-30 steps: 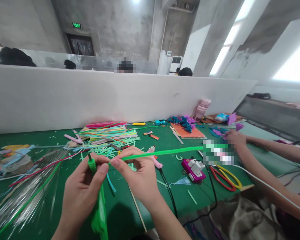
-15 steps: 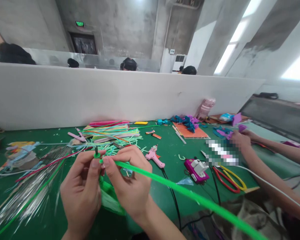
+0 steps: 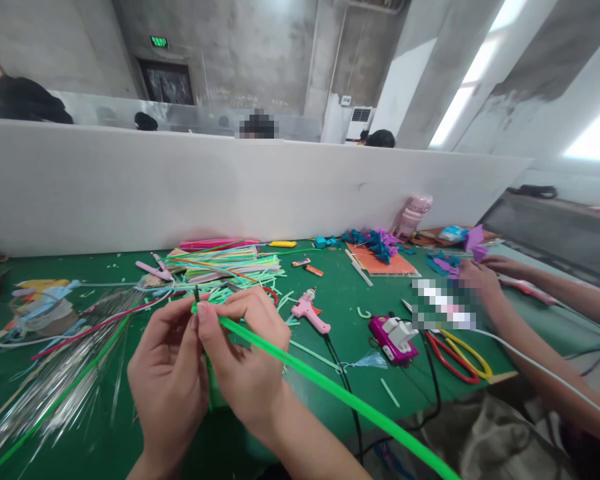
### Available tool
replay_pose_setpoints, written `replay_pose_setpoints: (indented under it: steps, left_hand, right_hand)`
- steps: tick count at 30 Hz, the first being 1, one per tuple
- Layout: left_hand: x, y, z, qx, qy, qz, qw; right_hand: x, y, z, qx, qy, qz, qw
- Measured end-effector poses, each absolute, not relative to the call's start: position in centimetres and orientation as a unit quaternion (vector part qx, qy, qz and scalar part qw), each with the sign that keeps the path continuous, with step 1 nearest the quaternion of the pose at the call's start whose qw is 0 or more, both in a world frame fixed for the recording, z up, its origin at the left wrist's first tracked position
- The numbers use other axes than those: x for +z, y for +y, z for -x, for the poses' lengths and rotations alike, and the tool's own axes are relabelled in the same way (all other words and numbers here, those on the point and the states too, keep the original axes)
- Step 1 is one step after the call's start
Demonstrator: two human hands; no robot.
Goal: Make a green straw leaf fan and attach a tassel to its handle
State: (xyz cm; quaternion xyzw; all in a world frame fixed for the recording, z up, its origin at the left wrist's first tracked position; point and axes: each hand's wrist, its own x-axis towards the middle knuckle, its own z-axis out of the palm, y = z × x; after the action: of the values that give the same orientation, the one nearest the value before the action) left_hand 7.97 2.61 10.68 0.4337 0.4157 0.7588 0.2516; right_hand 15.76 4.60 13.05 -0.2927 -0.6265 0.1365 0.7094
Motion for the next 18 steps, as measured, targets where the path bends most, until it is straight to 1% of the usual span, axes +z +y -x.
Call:
replay_pose_setpoints:
  steps: [4,11,15,18]
  left_hand:
    - [10.45,2.74,-7.96,0.776,0.376,-0.403,0.307]
    - [10.69,2.91,-7.84,0.783,0.351,-0.395,0.33]
    - [11.07,2.83,-7.62,0.789,0.316,-0.371,0.374]
    - [11.24,2.75,-7.51,0.798,0.31,-0.348,0.383]
  right_hand:
    - [12.87,4.55,-15.64,0.119,-0.626,0.299,0.71]
    - [12.88,4.49,-15.72,0.091,-0.635,0.298,0.707]
    - [13.06,4.62,-15.89,0.121,-0.641,0.276,0.706]
    - [13.13,4.66,-16.12,0.169,-0.652,0.255,0.693]
